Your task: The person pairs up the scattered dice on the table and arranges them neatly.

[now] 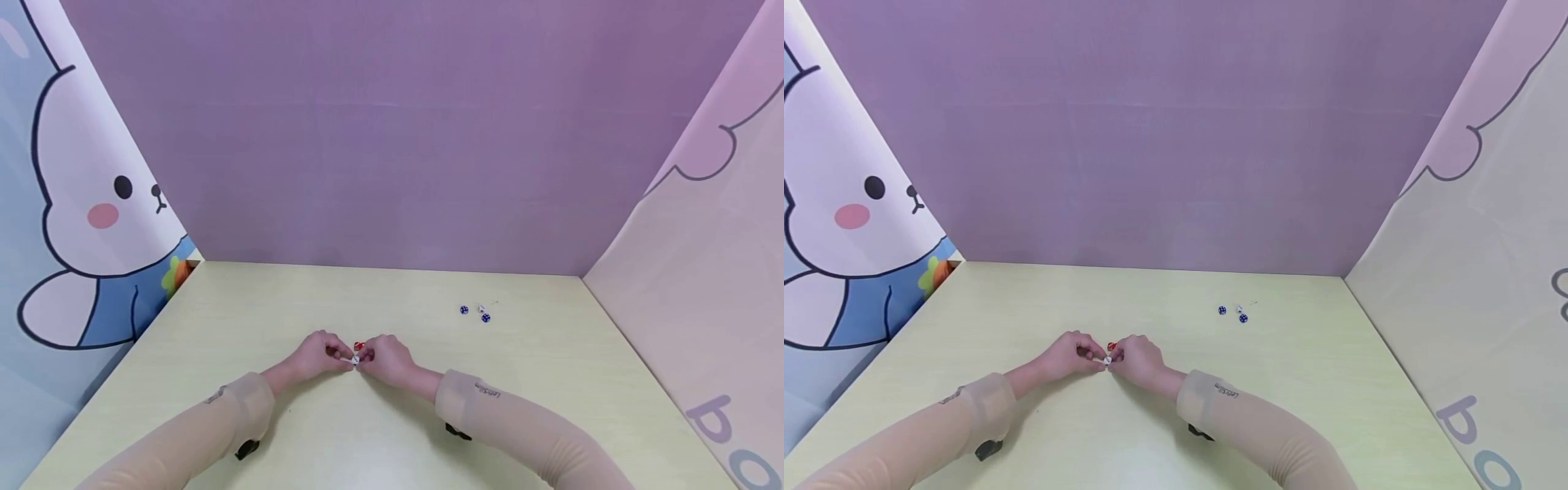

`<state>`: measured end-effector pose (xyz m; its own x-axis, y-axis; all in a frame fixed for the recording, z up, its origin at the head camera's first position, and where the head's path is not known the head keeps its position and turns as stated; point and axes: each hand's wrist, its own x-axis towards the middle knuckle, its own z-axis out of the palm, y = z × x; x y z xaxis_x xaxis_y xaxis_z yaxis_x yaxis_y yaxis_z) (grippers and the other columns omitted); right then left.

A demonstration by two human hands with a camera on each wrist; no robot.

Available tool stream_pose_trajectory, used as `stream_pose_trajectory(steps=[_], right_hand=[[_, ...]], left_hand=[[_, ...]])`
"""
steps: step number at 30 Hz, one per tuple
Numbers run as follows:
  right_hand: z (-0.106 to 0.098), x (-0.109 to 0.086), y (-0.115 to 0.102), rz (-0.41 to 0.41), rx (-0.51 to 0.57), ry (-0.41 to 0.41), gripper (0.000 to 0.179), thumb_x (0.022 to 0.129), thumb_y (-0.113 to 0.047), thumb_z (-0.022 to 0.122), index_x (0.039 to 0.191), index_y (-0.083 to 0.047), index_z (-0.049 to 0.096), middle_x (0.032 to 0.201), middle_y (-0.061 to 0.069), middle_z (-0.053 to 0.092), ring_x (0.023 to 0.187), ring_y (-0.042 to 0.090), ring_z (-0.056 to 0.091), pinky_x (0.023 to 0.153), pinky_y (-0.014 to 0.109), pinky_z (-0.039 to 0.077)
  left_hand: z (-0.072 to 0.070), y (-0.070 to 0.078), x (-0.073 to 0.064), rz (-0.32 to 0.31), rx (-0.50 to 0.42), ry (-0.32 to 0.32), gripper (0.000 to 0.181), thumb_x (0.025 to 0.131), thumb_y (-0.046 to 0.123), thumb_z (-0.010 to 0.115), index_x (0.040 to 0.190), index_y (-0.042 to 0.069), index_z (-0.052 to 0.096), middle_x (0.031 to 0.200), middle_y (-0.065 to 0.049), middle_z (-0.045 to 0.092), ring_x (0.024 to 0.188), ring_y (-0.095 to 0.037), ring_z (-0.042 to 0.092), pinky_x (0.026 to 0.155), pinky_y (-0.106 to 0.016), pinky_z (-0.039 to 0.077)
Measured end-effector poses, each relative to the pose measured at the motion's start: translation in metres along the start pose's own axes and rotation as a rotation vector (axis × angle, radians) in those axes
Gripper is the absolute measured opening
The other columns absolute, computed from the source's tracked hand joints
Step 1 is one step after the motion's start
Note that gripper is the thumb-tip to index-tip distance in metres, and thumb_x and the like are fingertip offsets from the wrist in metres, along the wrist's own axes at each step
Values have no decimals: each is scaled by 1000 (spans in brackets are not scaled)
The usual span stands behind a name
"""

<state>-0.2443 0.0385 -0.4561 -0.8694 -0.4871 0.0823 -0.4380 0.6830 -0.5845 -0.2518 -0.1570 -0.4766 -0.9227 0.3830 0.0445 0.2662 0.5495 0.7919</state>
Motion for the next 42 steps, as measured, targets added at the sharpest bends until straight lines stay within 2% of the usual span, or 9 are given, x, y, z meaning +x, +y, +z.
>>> stream_pose_trajectory(steps=[7, 13, 20, 24, 27, 37, 42], right_hand=[[-1, 0, 0, -16, 25, -7, 7, 77, -12, 76, 82, -10, 72, 72, -5, 67, 60, -1, 54, 60, 15, 45], [-12, -11, 4, -30, 85, -31, 9, 78, -8, 75, 86, -5, 72, 76, -1, 69, 64, 2, 57, 64, 16, 47], [-31, -32, 27, 18, 101, -72, 13, 79, -12, 75, 91, -8, 72, 79, -4, 68, 69, 4, 58, 68, 18, 48], [-47, -43, 42, 16, 126, -71, 12, 80, -10, 73, 92, -7, 71, 79, -3, 67, 70, 7, 58, 64, 20, 49], [-62, -50, 56, 40, 120, -38, 12, 81, -8, 72, 92, -6, 70, 78, -3, 66, 70, 9, 57, 61, 20, 49], [-109, -62, 113, 228, 63, 126, 15, 81, -9, 71, 95, -5, 70, 78, 0, 64, 72, 12, 56, 58, 22, 48], [-131, -60, 138, 235, 7, 210, 19, 83, -9, 70, 100, -1, 68, 81, 4, 65, 75, 16, 57, 58, 23, 46]], left_hand=[[0, -2, 0, 14, 20, 5, 14, 72, 23, 82, 83, 18, 75, 71, 6, 59, 77, -14, 46, 73, -29, 33], [1, -1, 1, 0, 14, 6, 14, 72, 25, 82, 83, 19, 74, 72, 5, 59, 77, -14, 47, 72, -28, 34], [3, 0, 2, -10, 13, 17, 14, 73, 23, 82, 84, 18, 74, 72, 5, 58, 75, -13, 47, 70, -24, 37], [2, 1, 1, -19, 1, 15, 14, 73, 22, 82, 84, 16, 74, 73, 4, 58, 75, -13, 47, 69, -23, 37], [1, 0, 1, -26, 4, 18, 15, 73, 22, 82, 83, 16, 74, 72, 4, 58, 74, -13, 47, 69, -24, 37], [3, -4, 2, -29, 9, 17, 15, 72, 24, 82, 83, 18, 74, 72, 4, 57, 73, -13, 47, 68, -23, 38], [2, -4, 3, -24, 12, 21, 15, 72, 24, 83, 82, 17, 74, 71, 4, 57, 73, -13, 47, 68, -24, 37]])
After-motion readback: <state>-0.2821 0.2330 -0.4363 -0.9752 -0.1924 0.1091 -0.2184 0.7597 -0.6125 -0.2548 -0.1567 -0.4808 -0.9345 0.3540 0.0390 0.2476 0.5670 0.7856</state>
